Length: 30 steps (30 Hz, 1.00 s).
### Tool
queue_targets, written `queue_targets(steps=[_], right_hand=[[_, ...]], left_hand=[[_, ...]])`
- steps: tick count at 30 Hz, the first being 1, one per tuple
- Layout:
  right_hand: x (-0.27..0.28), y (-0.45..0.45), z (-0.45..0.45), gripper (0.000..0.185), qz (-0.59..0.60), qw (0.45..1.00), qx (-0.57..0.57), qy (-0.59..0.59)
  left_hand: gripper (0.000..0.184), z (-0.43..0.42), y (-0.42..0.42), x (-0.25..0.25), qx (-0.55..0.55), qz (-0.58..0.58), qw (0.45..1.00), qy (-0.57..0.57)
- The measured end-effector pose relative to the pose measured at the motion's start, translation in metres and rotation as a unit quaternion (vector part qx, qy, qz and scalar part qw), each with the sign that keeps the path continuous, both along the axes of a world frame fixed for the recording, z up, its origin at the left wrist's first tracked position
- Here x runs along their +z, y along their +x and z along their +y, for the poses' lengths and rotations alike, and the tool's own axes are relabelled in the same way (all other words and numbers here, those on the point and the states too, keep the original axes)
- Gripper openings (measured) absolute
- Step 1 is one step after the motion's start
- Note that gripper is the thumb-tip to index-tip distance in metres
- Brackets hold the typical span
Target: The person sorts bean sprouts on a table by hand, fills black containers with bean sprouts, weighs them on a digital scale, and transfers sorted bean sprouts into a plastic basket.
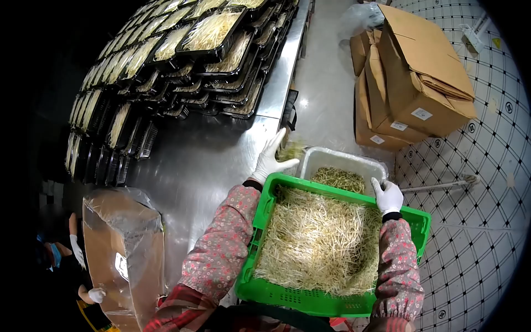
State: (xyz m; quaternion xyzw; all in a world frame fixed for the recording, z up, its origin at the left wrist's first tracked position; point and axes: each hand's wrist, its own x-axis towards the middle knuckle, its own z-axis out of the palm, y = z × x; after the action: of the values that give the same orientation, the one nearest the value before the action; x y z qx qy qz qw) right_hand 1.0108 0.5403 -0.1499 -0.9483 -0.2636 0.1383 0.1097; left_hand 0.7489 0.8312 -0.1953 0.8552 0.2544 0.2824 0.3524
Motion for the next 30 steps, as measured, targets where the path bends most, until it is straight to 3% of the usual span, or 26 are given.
queue_targets(steps=[1, 2, 3, 4, 5, 6, 9, 11, 12, 14, 16, 19, 21, 23, 25, 27, 29, 30], right_hand=[[0.001, 0.000, -0.001, 0.060, 0.002, 1.000, 0.005, -0.002], [0.000, 0.000, 0.000, 0.060, 0.004, 1.000, 0.004, -0.002], [0.005, -0.002, 0.004, 0.060, 0.004, 1.000, 0.009, -0.011], [0.008, -0.003, 0.004, 0.061, 0.003, 1.000, 0.010, -0.022], [0.001, -0.001, 0.002, 0.061, -0.013, 1.000, 0.011, -0.003], [0.001, -0.001, 0.002, 0.061, -0.011, 1.000, 0.005, -0.003], [0.001, 0.002, 0.003, 0.062, -0.017, 1.000, 0.012, -0.010], [-0.003, 0.004, 0.003, 0.062, -0.006, 1.000, 0.003, -0.008], [0.001, 0.002, 0.002, 0.062, 0.004, 1.000, 0.005, -0.010], [0.006, 0.001, 0.008, 0.061, 0.007, 1.000, 0.012, -0.001], [0.008, 0.000, 0.008, 0.061, -0.009, 1.000, 0.019, -0.011], [0.018, -0.007, 0.011, 0.057, -0.016, 1.000, 0.023, -0.012], [0.020, -0.010, 0.010, 0.053, -0.017, 0.999, 0.029, 0.013], [0.017, -0.010, 0.006, 0.054, -0.013, 0.996, 0.034, 0.077], [0.008, -0.008, -0.002, 0.044, -0.024, 0.990, 0.018, 0.139], [-0.020, 0.012, -0.017, 0.032, 0.204, 0.895, 0.023, 0.397], [-0.002, -0.002, -0.035, 0.022, 0.177, 0.805, 0.014, 0.566], [0.003, -0.011, -0.051, 0.021, 0.092, 0.831, 0.037, 0.548]], left_hand=[[0.094, 0.002, 0.001, 0.001, -0.001, 0.001, 1.000, 0.001], [0.084, 0.005, 0.000, 0.001, -0.021, -0.115, 0.973, -0.198], [0.074, 0.008, -0.002, 0.004, -0.039, -0.226, 0.893, -0.387], [0.055, 0.010, -0.008, 0.022, 0.010, -0.168, 0.919, -0.356], [0.045, 0.026, -0.012, 0.023, 0.087, -0.079, 0.977, -0.179], [0.043, 0.035, -0.010, 0.009, 0.130, -0.177, 0.956, -0.195], [0.043, 0.027, -0.010, -0.023, 0.077, -0.206, 0.936, -0.273], [0.042, -0.015, -0.031, -0.005, -0.006, -0.186, 0.925, -0.332], [0.042, -0.034, -0.047, -0.002, 0.011, -0.182, 0.925, -0.332], [0.049, -0.065, -0.082, -0.018, 0.092, -0.277, 0.851, -0.437], [0.062, -0.113, -0.123, 0.007, 0.134, -0.321, 0.769, -0.536], [0.068, -0.171, -0.185, 0.011, 0.169, -0.249, 0.802, -0.516], [0.067, -0.206, -0.219, 0.005, 0.215, -0.265, 0.741, -0.579], [0.061, -0.236, -0.239, 0.019, 0.225, -0.257, 0.689, -0.640], [0.058, -0.259, -0.279, -0.002, 0.163, -0.229, 0.701, -0.656], [0.056, -0.276, -0.295, 0.002, 0.206, -0.204, 0.731, -0.617], [0.051, -0.281, -0.311, 0.014, 0.333, -0.143, 0.723, -0.589], [0.048, -0.281, -0.305, 0.035, 0.376, -0.104, 0.762, -0.516]])
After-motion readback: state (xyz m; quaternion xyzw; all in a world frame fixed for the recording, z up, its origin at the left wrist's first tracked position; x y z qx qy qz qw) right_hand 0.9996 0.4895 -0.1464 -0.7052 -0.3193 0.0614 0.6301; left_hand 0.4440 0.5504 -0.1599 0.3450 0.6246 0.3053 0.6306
